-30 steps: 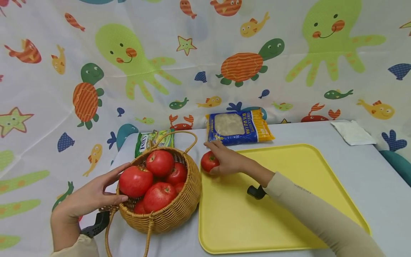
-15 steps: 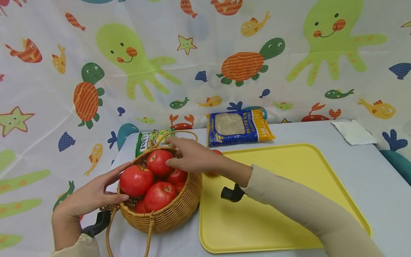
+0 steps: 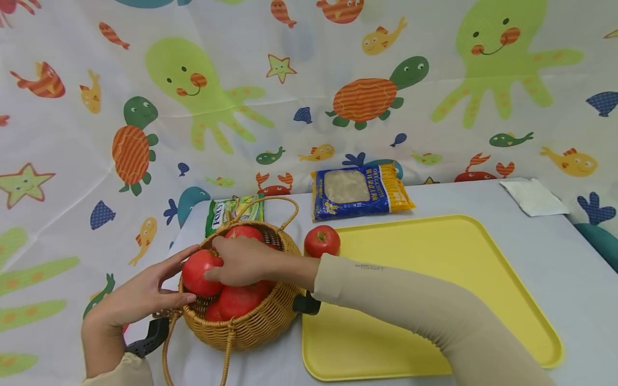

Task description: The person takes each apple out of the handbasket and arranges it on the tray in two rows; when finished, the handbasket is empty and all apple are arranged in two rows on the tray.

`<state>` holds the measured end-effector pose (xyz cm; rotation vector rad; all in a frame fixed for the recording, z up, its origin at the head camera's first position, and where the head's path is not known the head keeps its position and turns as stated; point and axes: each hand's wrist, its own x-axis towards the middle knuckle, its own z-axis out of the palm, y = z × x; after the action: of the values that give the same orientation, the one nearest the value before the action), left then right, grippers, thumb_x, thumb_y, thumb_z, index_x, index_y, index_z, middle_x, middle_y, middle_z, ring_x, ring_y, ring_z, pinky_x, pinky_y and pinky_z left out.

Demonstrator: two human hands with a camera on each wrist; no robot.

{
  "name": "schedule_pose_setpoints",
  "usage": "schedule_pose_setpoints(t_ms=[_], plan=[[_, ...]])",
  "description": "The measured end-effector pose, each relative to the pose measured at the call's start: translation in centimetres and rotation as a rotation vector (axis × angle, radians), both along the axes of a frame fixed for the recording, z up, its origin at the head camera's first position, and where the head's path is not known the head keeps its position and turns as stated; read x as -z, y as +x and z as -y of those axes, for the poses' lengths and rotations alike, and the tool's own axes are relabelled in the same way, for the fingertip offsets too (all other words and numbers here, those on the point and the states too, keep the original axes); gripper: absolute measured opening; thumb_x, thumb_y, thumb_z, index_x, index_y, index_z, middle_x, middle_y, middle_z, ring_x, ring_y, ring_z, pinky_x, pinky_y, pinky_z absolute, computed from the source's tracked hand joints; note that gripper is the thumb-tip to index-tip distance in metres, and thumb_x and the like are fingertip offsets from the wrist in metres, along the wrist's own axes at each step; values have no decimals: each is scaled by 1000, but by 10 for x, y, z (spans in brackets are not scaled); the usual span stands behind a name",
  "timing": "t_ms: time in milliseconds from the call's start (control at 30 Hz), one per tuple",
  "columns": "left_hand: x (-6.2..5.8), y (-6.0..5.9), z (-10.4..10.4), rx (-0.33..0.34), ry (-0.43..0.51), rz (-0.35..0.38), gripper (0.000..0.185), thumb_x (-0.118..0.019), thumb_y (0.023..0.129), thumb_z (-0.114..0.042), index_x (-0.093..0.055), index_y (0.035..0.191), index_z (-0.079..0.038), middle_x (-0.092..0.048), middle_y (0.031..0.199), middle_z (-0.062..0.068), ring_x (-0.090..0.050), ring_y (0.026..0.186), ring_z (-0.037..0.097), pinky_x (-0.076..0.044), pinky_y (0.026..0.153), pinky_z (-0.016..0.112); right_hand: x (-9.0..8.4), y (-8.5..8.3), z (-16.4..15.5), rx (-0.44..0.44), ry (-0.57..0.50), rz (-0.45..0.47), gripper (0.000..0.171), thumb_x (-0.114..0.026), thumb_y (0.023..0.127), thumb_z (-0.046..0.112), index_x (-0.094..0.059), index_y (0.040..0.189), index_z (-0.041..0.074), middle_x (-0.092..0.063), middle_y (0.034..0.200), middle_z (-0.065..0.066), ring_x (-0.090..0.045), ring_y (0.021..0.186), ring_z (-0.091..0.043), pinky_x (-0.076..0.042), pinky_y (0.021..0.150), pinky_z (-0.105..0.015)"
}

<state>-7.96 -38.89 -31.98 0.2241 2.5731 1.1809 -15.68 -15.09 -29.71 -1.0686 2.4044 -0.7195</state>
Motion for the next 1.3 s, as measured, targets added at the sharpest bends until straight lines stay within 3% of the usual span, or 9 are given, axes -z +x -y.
schedule_pose_setpoints(t_ms=[133, 200, 267, 400, 600, 767, 933, 1100, 1300], plan=[[1, 1, 2, 2, -13, -11, 87, -75, 93, -22, -24, 163, -17, -28, 162, 27, -51, 131, 10, -61, 79, 31, -1, 5, 9, 31, 53, -83, 40, -65, 97, 49, -66, 122, 17, -66, 92, 10, -57, 81, -5, -50, 67, -22], [1, 1, 3, 9, -17, -23, 86, -75, 93, -21, -25, 163, -16, -29, 162, 26, -47, 125, -9, -61, 80, 30, 0, 8, 14, 39, 69, -129, 35, -64, 97, 51, -70, 109, 18, -64, 81, 11, -56, 75, -5, -47, 64, -22], [1, 0, 3, 13, -17, -32, 86, -75, 93, -21, -25, 163, -15, -30, 161, 26, -41, 121, -19, -60, 81, 29, 2, 10, 17, 42, 80, -168, 34, -64, 97, 52, -72, 103, 20, -63, 78, 12, -56, 73, -6, -46, 64, -23], [1, 2, 4, 19, -13, -44, 86, -76, 92, -20, -26, 163, -14, -31, 161, 26, -37, 122, -21, -60, 82, 28, 5, 13, 25, 65, 90, -192, 36, -67, 94, 54, -74, 105, 21, -65, 86, 11, -55, 82, -7, -49, 68, -25], [1, 2, 5, 42, 1, -57, 85, -75, 93, -17, -26, 163, -17, -29, 161, 27, -44, 122, -17, -60, 81, 29, 8, 18, 37, 97, 105, -172, 63, -71, 90, 58, -57, 137, 19, -64, 113, 8, -57, 96, -8, -55, 78, -29], [0, 1, 3, 35, -5, -40, 86, -75, 94, -19, -25, 163, -18, -28, 162, 28, -48, 122, -13, -60, 81, 29, 9, 14, 40, 105, 97, -56, 77, -71, 90, 56, -41, 152, 21, -64, 124, 8, -61, 102, -10, -57, 85, -34], [-2, -1, 2, 24, -21, -34, 86, -76, 92, -21, -26, 163, -13, -28, 161, 28, -52, 122, -7, -60, 80, 29, 9, 12, 35, 132, 5, 43, 66, -69, 94, 49, -45, 151, 26, -64, 123, 11, -58, 104, -6, -56, 85, -32], [-2, 0, 3, 32, -26, -62, 84, -76, 92, -21, -28, 162, -14, -31, 161, 26, -47, 127, -8, -60, 81, 28, 9, 18, 35, 216, -56, 36, 61, -76, 89, 47, -52, 142, 30, -64, 115, 10, -57, 98, -6, -56, 77, -32], [2, -1, 2, 44, 21, -60, 83, -76, 91, -17, -31, 161, -13, -35, 158, 25, -51, 120, -9, -60, 82, 31, 10, 27, 33, 312, -68, 32, 68, -83, 81, 52, -50, 136, 28, -57, 118, 7, -57, 103, -12, -58, 81, -41]])
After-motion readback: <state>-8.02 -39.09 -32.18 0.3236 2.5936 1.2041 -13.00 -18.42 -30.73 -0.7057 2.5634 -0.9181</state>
